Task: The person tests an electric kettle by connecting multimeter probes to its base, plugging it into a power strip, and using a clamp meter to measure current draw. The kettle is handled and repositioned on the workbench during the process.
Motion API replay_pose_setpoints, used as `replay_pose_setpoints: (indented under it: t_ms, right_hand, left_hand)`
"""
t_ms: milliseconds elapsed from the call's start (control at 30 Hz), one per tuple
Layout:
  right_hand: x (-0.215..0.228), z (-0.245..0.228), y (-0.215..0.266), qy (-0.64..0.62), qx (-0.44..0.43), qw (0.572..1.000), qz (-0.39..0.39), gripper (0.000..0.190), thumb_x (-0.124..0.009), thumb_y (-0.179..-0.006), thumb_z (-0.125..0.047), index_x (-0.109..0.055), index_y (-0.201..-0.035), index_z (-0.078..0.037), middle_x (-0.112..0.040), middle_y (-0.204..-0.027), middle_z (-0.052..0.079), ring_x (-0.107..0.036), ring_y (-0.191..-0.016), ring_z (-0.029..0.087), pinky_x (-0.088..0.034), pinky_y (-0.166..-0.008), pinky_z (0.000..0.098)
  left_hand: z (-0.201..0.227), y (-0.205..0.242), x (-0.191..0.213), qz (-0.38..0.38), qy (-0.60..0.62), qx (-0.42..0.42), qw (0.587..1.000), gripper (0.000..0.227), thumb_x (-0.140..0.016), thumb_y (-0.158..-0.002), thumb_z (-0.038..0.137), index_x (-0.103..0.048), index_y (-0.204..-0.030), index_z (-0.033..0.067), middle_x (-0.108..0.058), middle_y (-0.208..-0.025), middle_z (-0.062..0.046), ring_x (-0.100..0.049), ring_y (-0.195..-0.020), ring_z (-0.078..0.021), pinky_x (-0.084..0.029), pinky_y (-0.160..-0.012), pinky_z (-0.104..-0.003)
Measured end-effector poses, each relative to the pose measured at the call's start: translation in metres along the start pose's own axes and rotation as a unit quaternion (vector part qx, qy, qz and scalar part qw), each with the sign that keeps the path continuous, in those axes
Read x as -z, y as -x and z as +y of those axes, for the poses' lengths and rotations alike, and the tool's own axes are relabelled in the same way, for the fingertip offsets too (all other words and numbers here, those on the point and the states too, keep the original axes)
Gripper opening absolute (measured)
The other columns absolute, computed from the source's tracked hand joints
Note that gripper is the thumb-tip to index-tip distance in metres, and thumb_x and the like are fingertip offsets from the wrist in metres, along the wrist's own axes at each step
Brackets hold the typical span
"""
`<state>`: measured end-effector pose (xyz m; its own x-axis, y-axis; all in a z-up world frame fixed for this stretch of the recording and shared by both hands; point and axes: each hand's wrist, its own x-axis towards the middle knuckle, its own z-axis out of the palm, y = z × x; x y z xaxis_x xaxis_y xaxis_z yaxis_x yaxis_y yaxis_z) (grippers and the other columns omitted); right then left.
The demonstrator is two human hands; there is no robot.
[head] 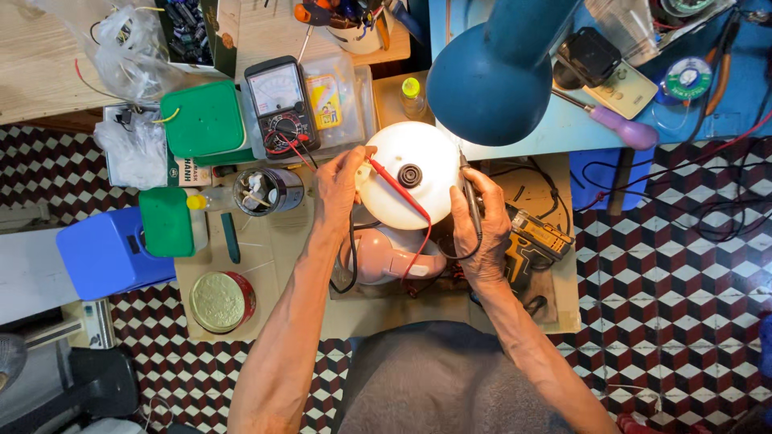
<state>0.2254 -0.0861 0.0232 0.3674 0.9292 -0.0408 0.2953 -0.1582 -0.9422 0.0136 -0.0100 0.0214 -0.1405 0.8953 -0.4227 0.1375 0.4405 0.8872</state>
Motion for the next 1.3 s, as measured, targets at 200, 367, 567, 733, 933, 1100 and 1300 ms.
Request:
replay_pose_setpoints:
  t_ms: [200, 367, 567, 733, 933, 1100, 1300]
  right_hand:
    - [-0.006, 0.003, 0.0, 0.014, 0.086, 0.996, -0.012, 0.032, -0.069, -0.098, -0.007, -0.062, -0.129, -0.003, -0.063, -0.131, 0.019, -0.066, -0.121, 0.032, -0.053, -0.104, 0.039]
    - [-0.005, 0.005, -0.005, 0.022, 0.082, 0.996, -0.029, 0.03, -0.069, -0.098, -0.006, -0.063, -0.127, -0.002, -0.063, -0.133, 0.019, -0.066, -0.12, 0.031, -0.054, -0.103, 0.0381]
    - [-0.002, -0.001, -0.01, 0.016, 0.078, 0.996, -0.042, 0.027, -0.069, -0.099, -0.006, -0.064, -0.125, -0.002, -0.067, -0.13, 0.018, -0.07, -0.116, 0.028, -0.056, -0.099, 0.0354]
    - [0.001, -0.006, -0.01, -0.069, -0.037, 0.993, -0.093, 0.027, -0.066, -0.099, -0.01, -0.065, -0.124, -0.002, -0.077, -0.113, 0.013, -0.075, -0.106, 0.019, -0.058, -0.09, 0.0294]
    - [-0.001, -0.003, -0.013, -0.096, 0.008, 0.989, -0.114, 0.021, -0.06, -0.101, -0.011, -0.063, -0.118, 0.001, -0.077, -0.111, 0.015, -0.074, -0.109, 0.021, -0.055, -0.1, 0.0337]
    - [0.0, -0.002, -0.012, -0.105, -0.007, 0.987, -0.121, 0.019, -0.059, -0.1, -0.01, -0.062, -0.115, 0.0, -0.077, -0.106, 0.014, -0.075, -0.105, 0.021, -0.055, -0.1, 0.0338]
    - [-0.003, -0.005, -0.011, -0.161, -0.081, 0.974, -0.138, 0.019, -0.059, -0.098, -0.01, -0.063, -0.114, 0.0, -0.076, -0.104, 0.012, -0.072, -0.094, 0.016, -0.057, -0.085, 0.03]
  left_hand:
    - [0.002, -0.001, -0.004, 0.02, 0.017, 0.026, 0.999, 0.042, -0.06, -0.097, 0.041, -0.081, -0.111, 0.0062, -0.068, -0.083, 0.004, -0.047, -0.06, -0.0015, -0.037, -0.049, -0.02]
    - [-0.003, -0.004, -0.003, 0.022, 0.037, 0.043, 0.998, 0.042, -0.062, -0.096, 0.04, -0.08, -0.11, 0.0048, -0.072, -0.09, 0.003, -0.049, -0.062, -0.001, -0.037, -0.049, -0.019]
    - [0.0, -0.004, -0.004, 0.034, 0.06, 0.065, 0.996, 0.04, -0.064, -0.097, 0.038, -0.08, -0.109, 0.0032, -0.07, -0.089, 0.002, -0.049, -0.062, -0.002, -0.037, -0.049, -0.019]
    - [0.01, 0.004, -0.01, 0.077, 0.028, 0.045, 0.996, 0.038, -0.064, -0.097, 0.036, -0.082, -0.107, 0.0042, -0.066, -0.081, 0.003, -0.048, -0.059, -0.0025, -0.037, -0.048, -0.021]
    - [0.022, 0.019, -0.013, 0.095, -0.017, 0.004, 0.995, 0.036, -0.06, -0.101, 0.035, -0.08, -0.109, 0.0058, -0.057, -0.071, 0.005, -0.04, -0.054, -0.0031, -0.033, -0.046, -0.023]
    - [0.021, 0.021, -0.015, 0.112, -0.013, 0.009, 0.994, 0.036, -0.061, -0.101, 0.033, -0.081, -0.109, 0.0049, -0.054, -0.069, 0.004, -0.041, -0.054, -0.0034, -0.033, -0.047, -0.023]
    - [0.016, 0.02, -0.016, 0.139, 0.02, 0.005, 0.99, 0.037, -0.059, -0.102, 0.033, -0.079, -0.108, 0.0025, -0.061, -0.076, 0.003, -0.042, -0.055, -0.0038, -0.034, -0.047, -0.023]
